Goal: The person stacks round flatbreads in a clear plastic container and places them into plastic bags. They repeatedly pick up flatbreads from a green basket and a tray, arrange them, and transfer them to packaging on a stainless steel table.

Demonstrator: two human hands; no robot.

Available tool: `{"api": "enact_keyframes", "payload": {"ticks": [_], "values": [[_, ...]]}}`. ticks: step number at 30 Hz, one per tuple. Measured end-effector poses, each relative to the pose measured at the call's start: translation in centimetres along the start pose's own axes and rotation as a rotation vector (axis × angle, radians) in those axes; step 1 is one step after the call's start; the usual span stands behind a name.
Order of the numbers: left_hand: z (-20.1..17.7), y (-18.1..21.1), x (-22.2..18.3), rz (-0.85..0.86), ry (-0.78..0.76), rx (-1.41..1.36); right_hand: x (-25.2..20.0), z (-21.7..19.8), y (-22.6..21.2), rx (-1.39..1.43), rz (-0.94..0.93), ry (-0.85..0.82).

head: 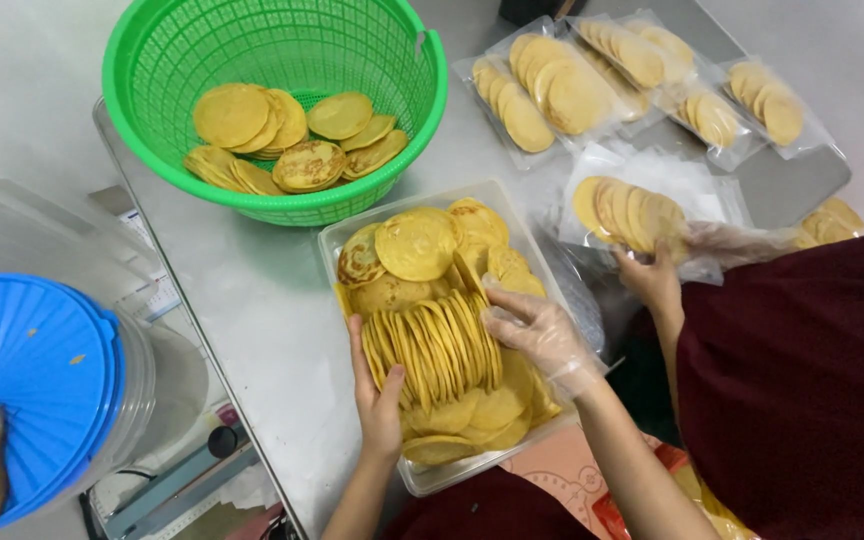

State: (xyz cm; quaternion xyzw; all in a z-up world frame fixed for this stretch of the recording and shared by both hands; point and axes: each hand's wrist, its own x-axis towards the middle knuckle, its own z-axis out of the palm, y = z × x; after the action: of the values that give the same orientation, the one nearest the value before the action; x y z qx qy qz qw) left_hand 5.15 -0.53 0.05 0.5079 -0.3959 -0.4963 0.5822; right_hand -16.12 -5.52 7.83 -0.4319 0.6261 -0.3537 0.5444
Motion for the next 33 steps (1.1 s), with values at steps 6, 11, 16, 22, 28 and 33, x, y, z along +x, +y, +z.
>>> {"api": "enact_keyframes", "payload": {"ticks": [6,11,16,22,28,33], "values": [[0.6,1.2,-0.5,0.032,0.001,-0.007,-0.8,1.5,-0.9,-0.213,0.036,0.080],[0.8,0.8,-0.5,0.113,0.023,-0.017,-1.8,1.4,1.3,-0.011,-0.065,0.086],[0.8,0.7,-0.5,0.122,0.031,-0.017,-2.5,2.1,7.3,-0.504,-0.482,0.401],[0.7,0.6,-0.2,0.029,0.049,-0.040,-1.2,1.7,8.7,-0.414,-0.292,0.486],[0.4,0.7,-0.3,0.075,0.034,0.016,-3.0,-0.3,2.0,-0.658,-0.515,0.433],[0.7,1.0,-0.5,0.068,0.034,0.004,-3.2,0.1,1.6,-0.741,-0.687,0.357]]}}
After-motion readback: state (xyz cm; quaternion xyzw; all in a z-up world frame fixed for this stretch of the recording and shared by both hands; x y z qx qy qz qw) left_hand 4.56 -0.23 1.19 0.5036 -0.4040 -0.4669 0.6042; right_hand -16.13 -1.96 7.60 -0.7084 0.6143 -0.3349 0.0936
